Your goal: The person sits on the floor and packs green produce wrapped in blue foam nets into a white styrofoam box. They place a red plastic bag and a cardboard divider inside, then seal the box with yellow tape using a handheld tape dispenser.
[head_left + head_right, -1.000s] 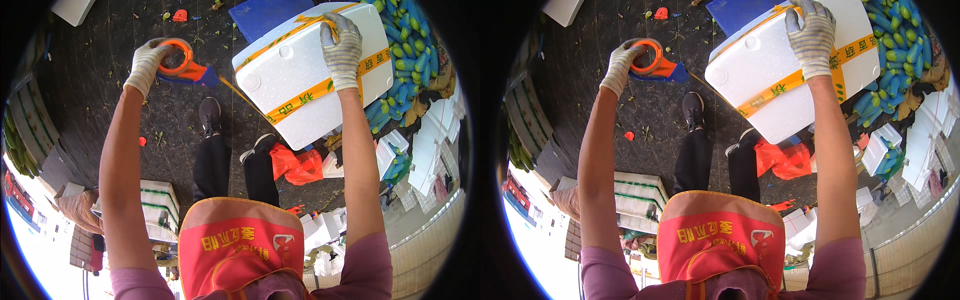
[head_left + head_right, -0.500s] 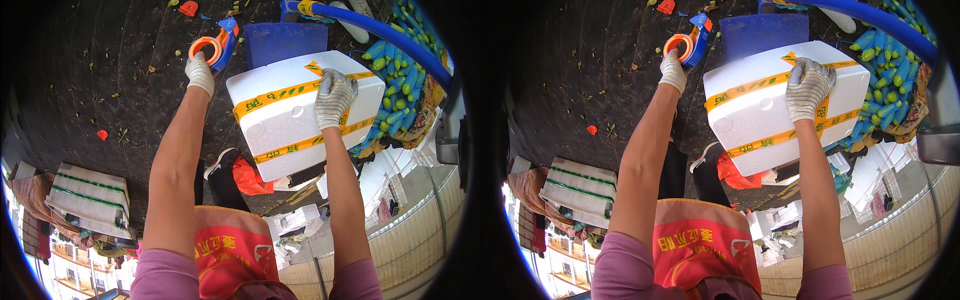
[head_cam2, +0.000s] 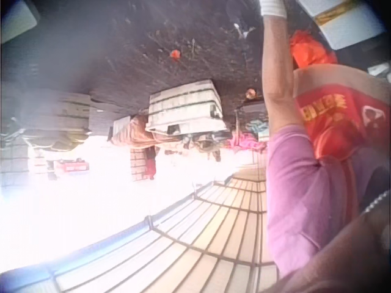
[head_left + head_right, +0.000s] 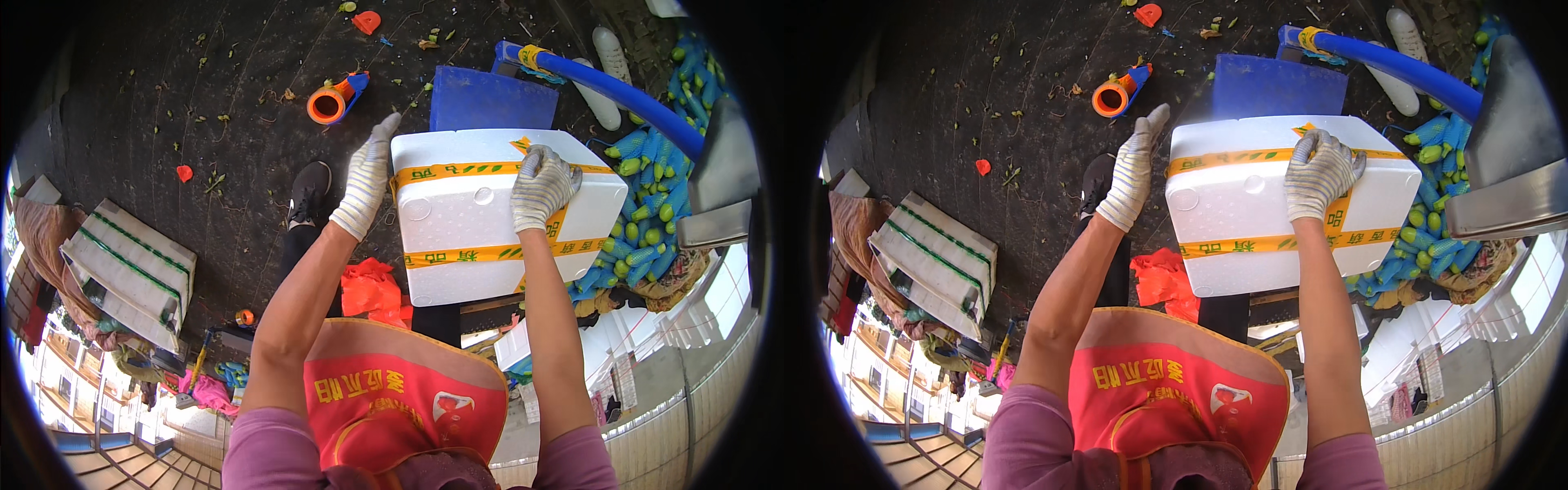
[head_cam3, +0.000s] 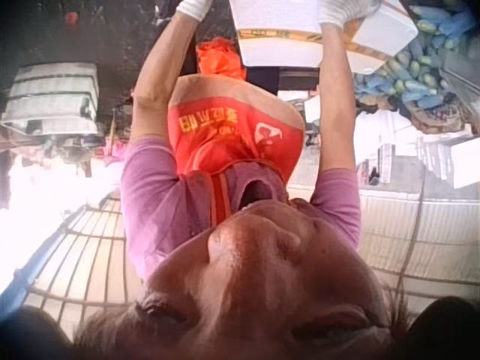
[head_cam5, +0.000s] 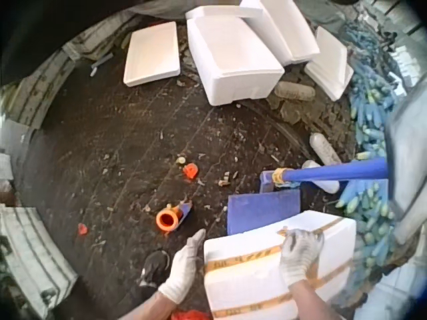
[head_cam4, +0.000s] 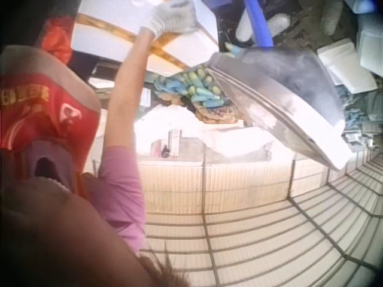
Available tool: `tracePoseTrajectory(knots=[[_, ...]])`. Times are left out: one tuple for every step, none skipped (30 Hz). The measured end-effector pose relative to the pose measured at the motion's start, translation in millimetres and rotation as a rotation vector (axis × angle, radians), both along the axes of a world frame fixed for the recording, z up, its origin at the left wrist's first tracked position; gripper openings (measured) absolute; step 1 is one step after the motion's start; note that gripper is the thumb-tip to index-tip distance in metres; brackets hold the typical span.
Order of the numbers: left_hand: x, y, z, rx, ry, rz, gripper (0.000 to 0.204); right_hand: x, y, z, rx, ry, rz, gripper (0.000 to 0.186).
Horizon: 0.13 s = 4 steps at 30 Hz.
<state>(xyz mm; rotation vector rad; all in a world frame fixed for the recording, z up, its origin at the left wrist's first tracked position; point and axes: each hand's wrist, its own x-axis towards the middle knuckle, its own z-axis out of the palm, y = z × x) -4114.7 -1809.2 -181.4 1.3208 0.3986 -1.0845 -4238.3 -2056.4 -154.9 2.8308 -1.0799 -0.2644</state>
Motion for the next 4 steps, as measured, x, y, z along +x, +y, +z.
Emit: tracePoseTrajectory(knots=[[-6.4,3.0,-7.8,0.089,-0.028,0.151,0.083,-0.4,2.8,-1.2,-0.009,-0.006,0.001,0.029],[-22.8,9.2,-13.5,0.19,-0.048,0.311,0.083,0.2,4.4,3.6,0.021,0.043,-0.028,0.031],[-42.4,16.6,-18.0,0.294,-0.067,0.47,0.082,8.1,0.4,4.9,0.029,0.041,-0.014,0.031],[-85.0,18.9,-15.0,0.174,0.203,0.56,0.073,11.0,1.4,3.7,0.062,0.066,0.009,0.032]])
